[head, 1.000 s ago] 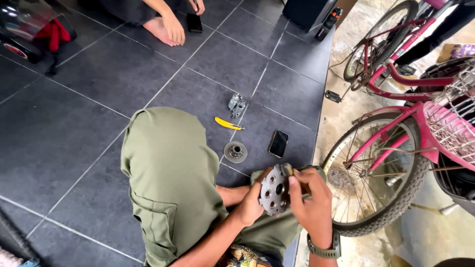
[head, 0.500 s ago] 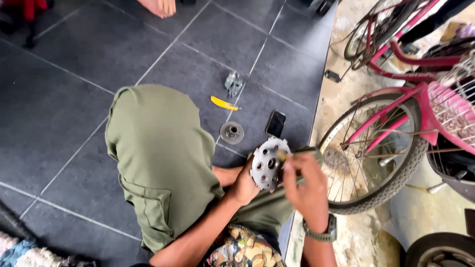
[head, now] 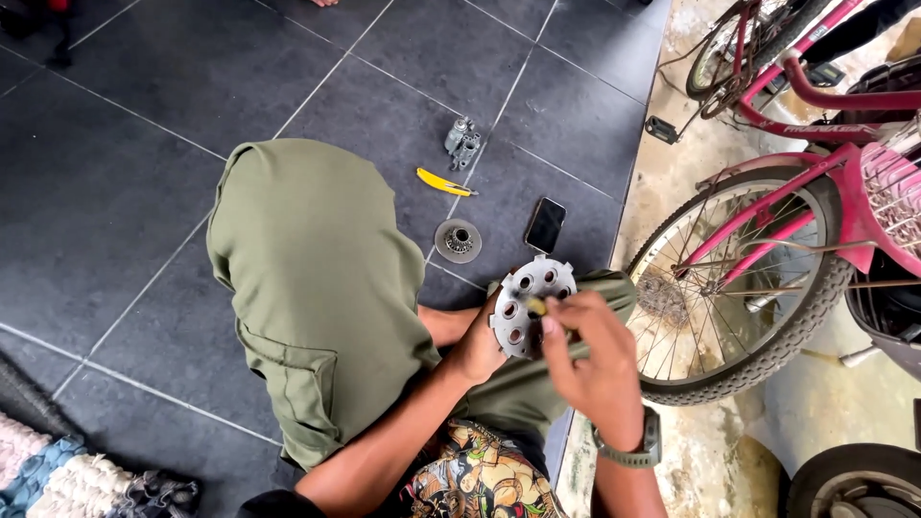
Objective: A person manually cleans the surface of a motorcycle clutch hub using sandpaper.
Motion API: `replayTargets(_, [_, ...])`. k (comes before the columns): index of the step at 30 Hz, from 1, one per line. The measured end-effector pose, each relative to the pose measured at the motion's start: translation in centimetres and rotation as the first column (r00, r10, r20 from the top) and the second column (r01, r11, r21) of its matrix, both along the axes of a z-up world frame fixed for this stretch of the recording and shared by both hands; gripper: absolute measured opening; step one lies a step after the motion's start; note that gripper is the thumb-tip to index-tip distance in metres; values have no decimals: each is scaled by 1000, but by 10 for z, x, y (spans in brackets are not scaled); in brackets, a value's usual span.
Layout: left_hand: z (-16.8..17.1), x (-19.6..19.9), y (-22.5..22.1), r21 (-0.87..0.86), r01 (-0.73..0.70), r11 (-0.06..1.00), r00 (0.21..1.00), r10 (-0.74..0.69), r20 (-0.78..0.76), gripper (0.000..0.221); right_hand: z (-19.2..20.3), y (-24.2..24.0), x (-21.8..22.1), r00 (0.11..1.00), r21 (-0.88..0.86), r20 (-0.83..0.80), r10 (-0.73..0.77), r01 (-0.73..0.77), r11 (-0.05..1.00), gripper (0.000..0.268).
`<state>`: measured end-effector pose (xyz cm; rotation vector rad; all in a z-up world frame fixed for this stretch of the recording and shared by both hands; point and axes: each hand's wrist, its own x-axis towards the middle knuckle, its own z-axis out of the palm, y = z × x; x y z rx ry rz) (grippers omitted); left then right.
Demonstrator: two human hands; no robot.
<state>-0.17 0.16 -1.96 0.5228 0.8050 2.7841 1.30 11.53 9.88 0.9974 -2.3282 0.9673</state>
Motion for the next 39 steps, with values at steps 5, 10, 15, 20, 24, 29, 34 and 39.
replayTargets(5, [-1,-1,-1,2,-27,1000,999,27,-27,51,-6,4,-9,991,63,-81,-105,110,992,3])
replayTargets(10, [-2,-3,-1,-2,-44,999,997,44,-63,51,2,-6,4,999,57,-30,-13,15,998,10])
replayTargets(15, [-2,-4,-1,-10,-74,997,992,73,-105,52,6,-7,-1,993,71,-90,-74,80,994,7])
replayTargets(20, [1,-6,-5,-27,-116,993,982,111,-154,53,14,-11,-2,990,110,-134,-42,57,992,5])
replayTargets(24, [3,-6,-10,-179,-276,944,942,230,-243,56,13,-17,-1,990,130,-113,80,-66,989,7])
replayTargets(29, [-9,-2,-3,5,-150,989,980,149,-134,50,21,-22,0,996,129,-85,8,3,992,6])
replayTargets(34, [-20,-6,0,248,4,969,999,4,-33,44,19,-20,-1,994,178,-98,41,-23,984,8])
replayTargets(39, [-3,-4,-9,84,-130,988,980,141,-142,50,17,-22,1,992,167,-122,-21,41,985,11])
